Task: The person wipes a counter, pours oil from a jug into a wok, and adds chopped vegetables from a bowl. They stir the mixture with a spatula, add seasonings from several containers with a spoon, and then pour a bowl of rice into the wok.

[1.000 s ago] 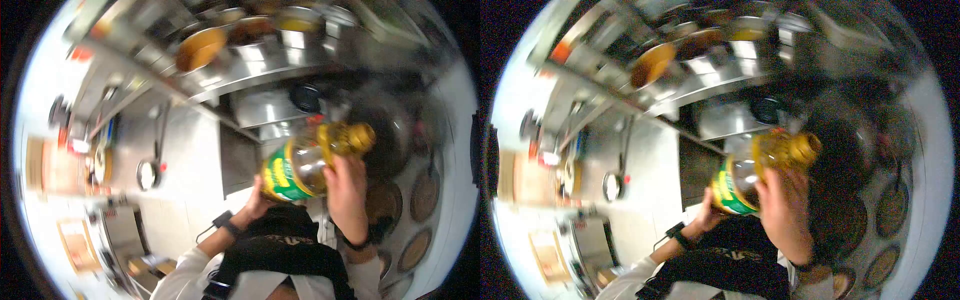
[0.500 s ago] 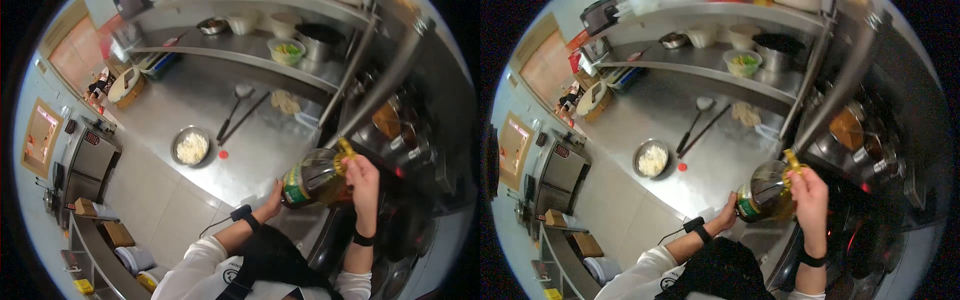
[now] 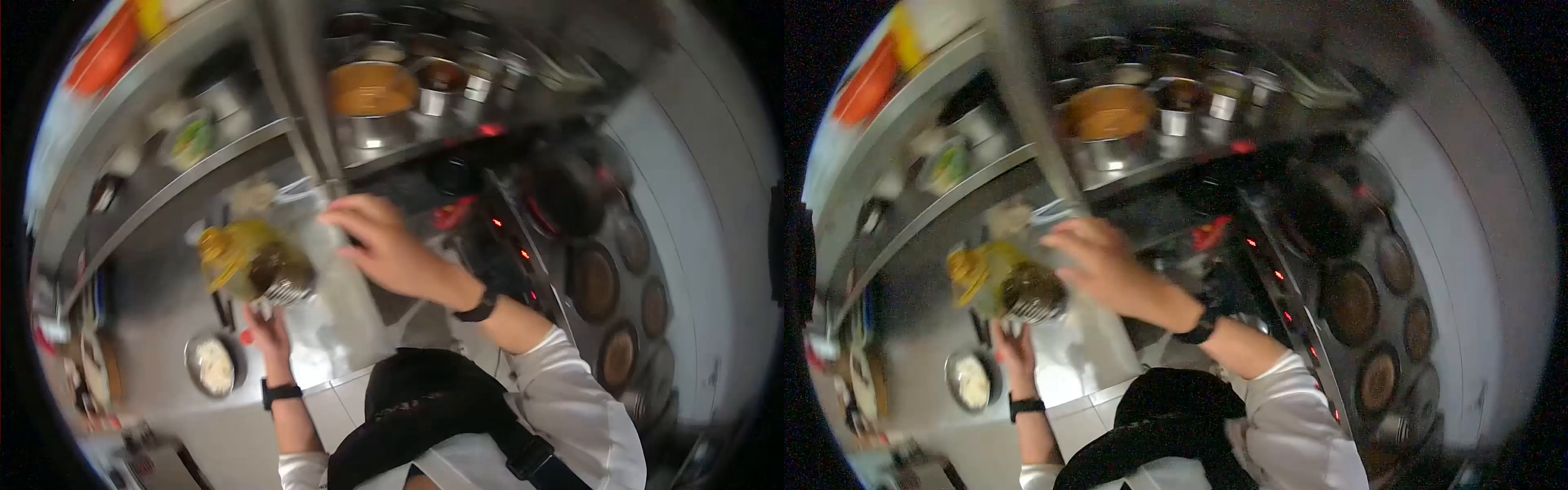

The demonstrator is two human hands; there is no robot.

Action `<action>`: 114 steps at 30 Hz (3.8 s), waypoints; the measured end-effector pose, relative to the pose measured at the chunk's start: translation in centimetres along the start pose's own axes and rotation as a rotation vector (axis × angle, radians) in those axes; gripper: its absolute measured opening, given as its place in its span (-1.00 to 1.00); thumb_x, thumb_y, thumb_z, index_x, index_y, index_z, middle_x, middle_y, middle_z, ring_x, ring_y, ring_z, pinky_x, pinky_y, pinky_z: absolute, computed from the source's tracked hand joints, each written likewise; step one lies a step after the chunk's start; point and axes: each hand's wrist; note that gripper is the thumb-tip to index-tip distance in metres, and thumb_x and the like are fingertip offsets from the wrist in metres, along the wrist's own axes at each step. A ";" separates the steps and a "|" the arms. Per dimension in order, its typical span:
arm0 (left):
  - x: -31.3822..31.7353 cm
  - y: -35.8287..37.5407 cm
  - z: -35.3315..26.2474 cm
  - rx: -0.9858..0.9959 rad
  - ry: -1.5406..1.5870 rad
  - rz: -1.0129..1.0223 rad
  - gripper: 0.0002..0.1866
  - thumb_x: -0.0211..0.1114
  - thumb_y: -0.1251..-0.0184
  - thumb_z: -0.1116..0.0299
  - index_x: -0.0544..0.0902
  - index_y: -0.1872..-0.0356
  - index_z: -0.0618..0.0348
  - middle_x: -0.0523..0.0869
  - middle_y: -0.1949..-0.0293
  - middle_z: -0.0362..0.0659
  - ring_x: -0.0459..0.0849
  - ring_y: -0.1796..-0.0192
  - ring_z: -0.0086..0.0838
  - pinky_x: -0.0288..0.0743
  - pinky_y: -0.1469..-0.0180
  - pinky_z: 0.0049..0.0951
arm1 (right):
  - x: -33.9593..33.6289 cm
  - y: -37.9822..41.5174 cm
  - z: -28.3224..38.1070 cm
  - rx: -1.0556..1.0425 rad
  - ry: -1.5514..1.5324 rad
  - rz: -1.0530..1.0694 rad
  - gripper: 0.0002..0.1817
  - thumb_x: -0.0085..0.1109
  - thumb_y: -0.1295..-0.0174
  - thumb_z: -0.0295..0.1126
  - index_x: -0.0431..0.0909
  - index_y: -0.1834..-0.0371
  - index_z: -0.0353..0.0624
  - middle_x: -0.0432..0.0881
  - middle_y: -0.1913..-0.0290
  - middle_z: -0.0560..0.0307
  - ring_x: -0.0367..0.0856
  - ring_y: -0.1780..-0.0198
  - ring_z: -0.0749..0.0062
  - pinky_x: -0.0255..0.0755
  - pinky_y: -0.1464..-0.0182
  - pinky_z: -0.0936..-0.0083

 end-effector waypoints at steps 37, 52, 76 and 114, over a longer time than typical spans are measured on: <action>20.5 37.3 17.5 -0.806 -0.465 -0.013 -0.73 0.12 -0.23 0.27 0.47 0.08 0.11 0.57 0.16 -0.24 0.50 0.09 -0.50 0.31 0.04 -0.48 | -34.1 49.8 -10.1 1.240 -1.075 -0.099 -0.75 0.13 -0.01 -0.45 0.20 0.40 -0.15 0.32 0.74 0.22 0.26 0.84 0.60 0.23 0.77 0.64; 17.6 29.8 9.4 -0.319 -0.378 -0.041 -0.51 0.00 -0.29 0.07 0.32 -0.18 0.04 0.42 -0.07 -0.31 0.36 -0.09 -0.58 0.14 -0.17 -0.44 | -34.9 51.1 -5.7 1.319 -1.072 0.080 -0.78 0.17 -0.08 -0.38 0.28 0.40 -0.16 0.36 0.69 0.23 0.32 0.74 0.60 0.23 0.71 0.65; -5.8 24.8 -11.6 0.130 0.215 -0.228 -0.66 0.07 -0.26 0.35 0.42 -0.06 0.17 0.57 0.11 -0.26 0.55 0.13 -0.60 0.43 0.09 -0.60 | -23.1 58.5 -3.4 1.300 -0.981 -0.681 -0.91 -0.07 -0.16 -0.31 0.32 0.41 -0.04 0.07 0.73 0.47 0.06 0.75 0.75 0.00 0.70 0.76; -22.2 15.2 -15.0 -0.416 0.150 -0.422 -0.72 0.01 -0.27 0.27 0.44 0.08 0.19 0.59 0.20 -0.19 0.54 0.16 -0.50 0.35 0.07 -0.47 | 23.9 -34.8 -9.5 1.057 -0.407 0.377 -0.57 -0.12 -0.18 -0.46 0.09 -0.07 -0.46 0.40 0.17 -0.18 0.63 0.43 0.11 0.59 0.51 0.46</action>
Point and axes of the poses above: each hand's wrist, its own y-axis away from the middle knuckle, its own x-axis out of the palm, z = x × y
